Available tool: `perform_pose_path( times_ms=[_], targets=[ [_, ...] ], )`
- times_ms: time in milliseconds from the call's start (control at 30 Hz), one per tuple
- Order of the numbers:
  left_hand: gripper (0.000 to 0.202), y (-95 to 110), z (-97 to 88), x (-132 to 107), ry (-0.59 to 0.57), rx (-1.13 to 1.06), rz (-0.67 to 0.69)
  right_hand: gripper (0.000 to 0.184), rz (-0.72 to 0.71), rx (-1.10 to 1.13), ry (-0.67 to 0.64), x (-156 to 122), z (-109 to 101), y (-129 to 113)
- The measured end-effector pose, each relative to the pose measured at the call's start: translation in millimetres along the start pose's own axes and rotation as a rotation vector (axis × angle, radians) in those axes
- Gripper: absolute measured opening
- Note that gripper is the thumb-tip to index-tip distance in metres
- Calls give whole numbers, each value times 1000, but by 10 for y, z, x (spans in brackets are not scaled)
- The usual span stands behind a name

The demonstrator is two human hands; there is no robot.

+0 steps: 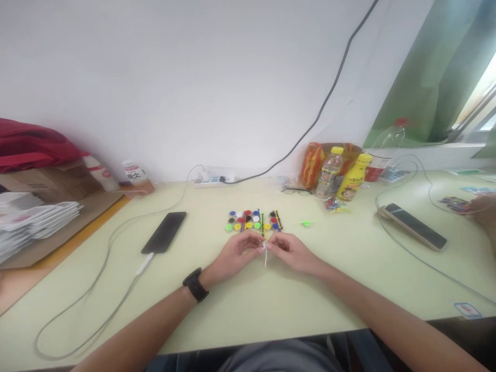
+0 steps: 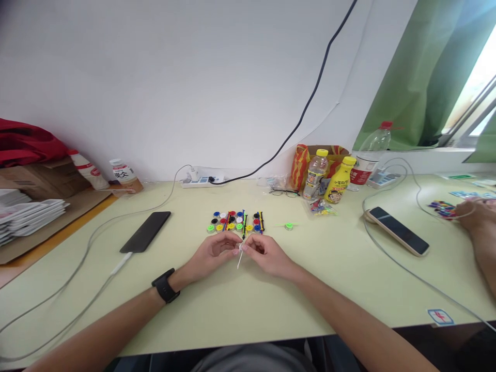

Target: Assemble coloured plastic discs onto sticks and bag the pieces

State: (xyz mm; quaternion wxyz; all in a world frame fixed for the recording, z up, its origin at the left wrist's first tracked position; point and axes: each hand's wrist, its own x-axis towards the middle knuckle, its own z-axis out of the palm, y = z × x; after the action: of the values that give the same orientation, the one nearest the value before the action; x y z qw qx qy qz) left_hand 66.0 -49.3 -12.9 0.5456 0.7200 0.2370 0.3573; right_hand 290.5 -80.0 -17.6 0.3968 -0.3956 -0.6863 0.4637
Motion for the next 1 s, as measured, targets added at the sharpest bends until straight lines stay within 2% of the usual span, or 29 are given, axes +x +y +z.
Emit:
perform_pose_path(
  times_ms=[100, 233, 367, 500, 533, 600, 633, 700, 767, 900, 1000],
  targets=[
    [27, 0, 6, 4, -8, 33, 39, 42, 5, 21, -9, 8, 1, 14],
    [24, 9, 15, 1, 0, 70, 9, 42, -3, 23, -8, -2, 1, 6],
    [26, -12, 5, 1, 52, 77, -30, 37, -37, -25, 98, -50, -2, -58],
    [27, -45, -13, 4, 115, 44, -46, 58, -36, 33, 167, -77, 6, -108],
    [27, -52, -15, 5, 124, 36, -48, 58, -15, 55, 178, -75, 4, -110],
    [27, -62, -19, 4, 143, 26, -51, 45, 60, 99, 136, -65, -12, -104],
    [27, -66, -20, 4, 153, 22, -52, 47, 98, 124, 87, -58, -26, -100],
    [27, -72, -24, 5, 170, 21, -50, 64, 150, 190, -18, -46, -56, -97],
    [27, -74, -29, 8, 175, 26, -48, 71, 169, 252, -27, -36, -76, -108],
    [26, -60, -27, 11, 152, 36, -47, 57, 187, 243, 97, -16, -56, -143],
    [26, -25, -12, 7, 108, 56, -40, 51, 142, 167, 75, -2, -16, -138]
  ],
)
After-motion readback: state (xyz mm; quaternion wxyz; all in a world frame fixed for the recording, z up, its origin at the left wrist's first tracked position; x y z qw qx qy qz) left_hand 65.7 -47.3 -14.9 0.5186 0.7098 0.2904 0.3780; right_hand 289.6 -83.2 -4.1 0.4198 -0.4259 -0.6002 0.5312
